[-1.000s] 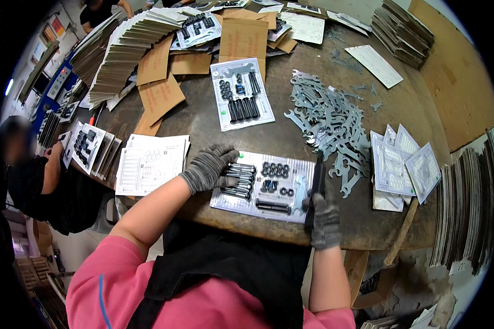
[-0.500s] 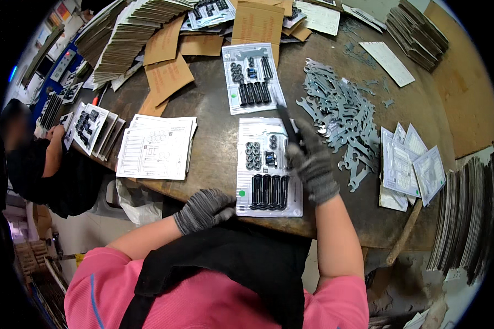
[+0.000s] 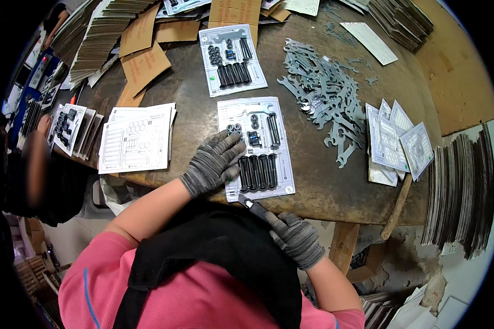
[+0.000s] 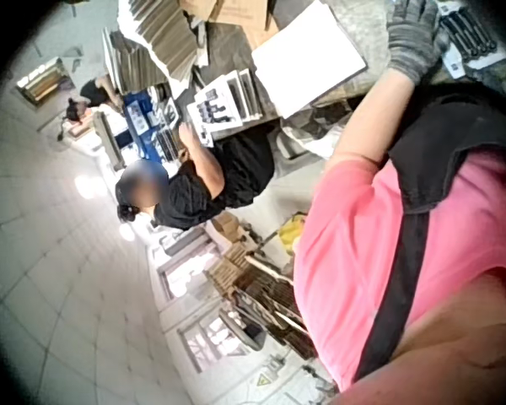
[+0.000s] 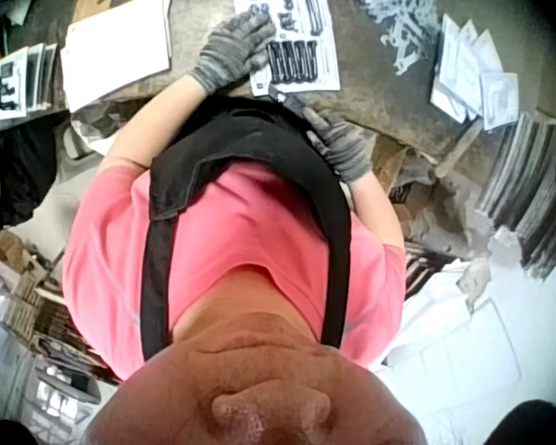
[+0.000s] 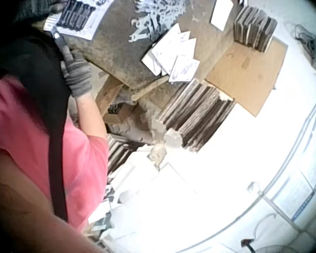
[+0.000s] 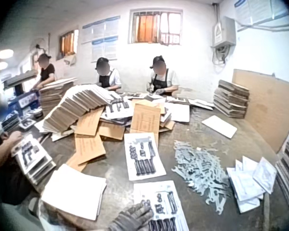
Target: The person arranges bolts, nuts, and washers onto printed cardboard inserts using a metal tool to position and align the parts. The person repeatedly picks up components, places them into designated spots on the insert, and moves completed inserts aside.
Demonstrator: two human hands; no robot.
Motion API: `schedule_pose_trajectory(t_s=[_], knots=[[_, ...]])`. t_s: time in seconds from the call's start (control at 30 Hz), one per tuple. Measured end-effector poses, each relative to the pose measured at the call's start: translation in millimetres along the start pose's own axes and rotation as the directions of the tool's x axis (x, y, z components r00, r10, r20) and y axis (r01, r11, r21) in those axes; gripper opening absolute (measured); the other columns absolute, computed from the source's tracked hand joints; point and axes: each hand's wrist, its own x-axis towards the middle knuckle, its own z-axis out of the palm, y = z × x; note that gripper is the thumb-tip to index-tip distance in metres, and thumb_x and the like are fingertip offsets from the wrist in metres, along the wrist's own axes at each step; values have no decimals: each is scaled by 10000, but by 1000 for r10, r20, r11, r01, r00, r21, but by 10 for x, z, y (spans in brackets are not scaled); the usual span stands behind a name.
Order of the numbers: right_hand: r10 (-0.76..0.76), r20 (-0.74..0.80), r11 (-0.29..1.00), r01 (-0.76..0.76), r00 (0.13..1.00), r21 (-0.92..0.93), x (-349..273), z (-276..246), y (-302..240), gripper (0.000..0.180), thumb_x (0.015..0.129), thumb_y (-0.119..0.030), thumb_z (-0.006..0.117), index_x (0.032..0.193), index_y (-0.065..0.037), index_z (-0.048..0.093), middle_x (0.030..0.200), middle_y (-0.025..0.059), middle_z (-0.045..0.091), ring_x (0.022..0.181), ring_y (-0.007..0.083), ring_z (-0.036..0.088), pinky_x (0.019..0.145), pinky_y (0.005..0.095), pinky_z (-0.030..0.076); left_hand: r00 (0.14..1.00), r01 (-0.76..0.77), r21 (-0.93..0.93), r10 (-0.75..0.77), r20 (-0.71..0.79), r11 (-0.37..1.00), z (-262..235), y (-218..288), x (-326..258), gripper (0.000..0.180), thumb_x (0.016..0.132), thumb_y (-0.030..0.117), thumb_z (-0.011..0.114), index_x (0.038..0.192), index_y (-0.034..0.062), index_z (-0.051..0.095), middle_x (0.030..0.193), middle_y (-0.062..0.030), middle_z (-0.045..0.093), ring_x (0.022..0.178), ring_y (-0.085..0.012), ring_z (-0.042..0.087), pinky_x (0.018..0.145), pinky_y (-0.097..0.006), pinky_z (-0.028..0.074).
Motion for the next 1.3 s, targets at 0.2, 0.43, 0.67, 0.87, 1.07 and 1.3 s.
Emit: schedule_pose_trajectory(t_s=[0.2,0.43,0.67,0.87,1.07,1.3], knots=[[-75,-22,994,73,997,-76,94,-3,-62,467,753,-227,587,1207,-193,480,849,83,538,692,254,580,577,363,484,997,25,11,-26,73,1000,-20,18,-5,495,772,311,548,1227,132,474,1303,-151,386,1232,-339,316,1025,-459,239],[-43,3,977,43,999,-208,108,-42,-69,464,721,-241,617,1171,-205,509,781,70,549,633,239,572,497,359,469,996,18,44,-22,81,999,-24,28,0,477,758,287,564,1211,156,491,1302,-154,383,1225,-348,322,1016,-466,254],[-17,13,972,20,1000,-235,-24,-194,206,436,738,-232,598,1167,-226,523,734,67,532,582,248,552,475,370,456,996,9,18,-11,87,1000,16,-10,7,464,740,285,583,1184,168,514,1286,-155,401,1221,-356,327,1014,-468,258],[13,59,966,3,998,-258,-69,-344,314,454,741,-237,601,1187,-233,515,735,76,529,597,256,554,508,369,462,997,4,20,-6,79,1000,18,-2,18,460,724,276,595,1164,162,524,1266,-157,414,1211,-356,343,1007,-472,267],[108,86,951,-78,990,-300,-138,-375,398,445,739,-232,607,1177,-234,526,746,82,535,596,264,559,523,373,468,992,33,1,-33,118,999,-52,38,49,452,720,264,593,1155,159,527,1261,-160,415,1207,-370,342,1000,-481,268],[91,81,964,-67,993,-259,-123,-458,481,432,750,-178,571,1171,-256,515,764,94,550,624,263,576,513,380,476,998,-13,30,11,66,999,38,-10,19,454,728,260,590,1166,163,525,1266,-162,415,1203,-372,346,1001,-481,264]])
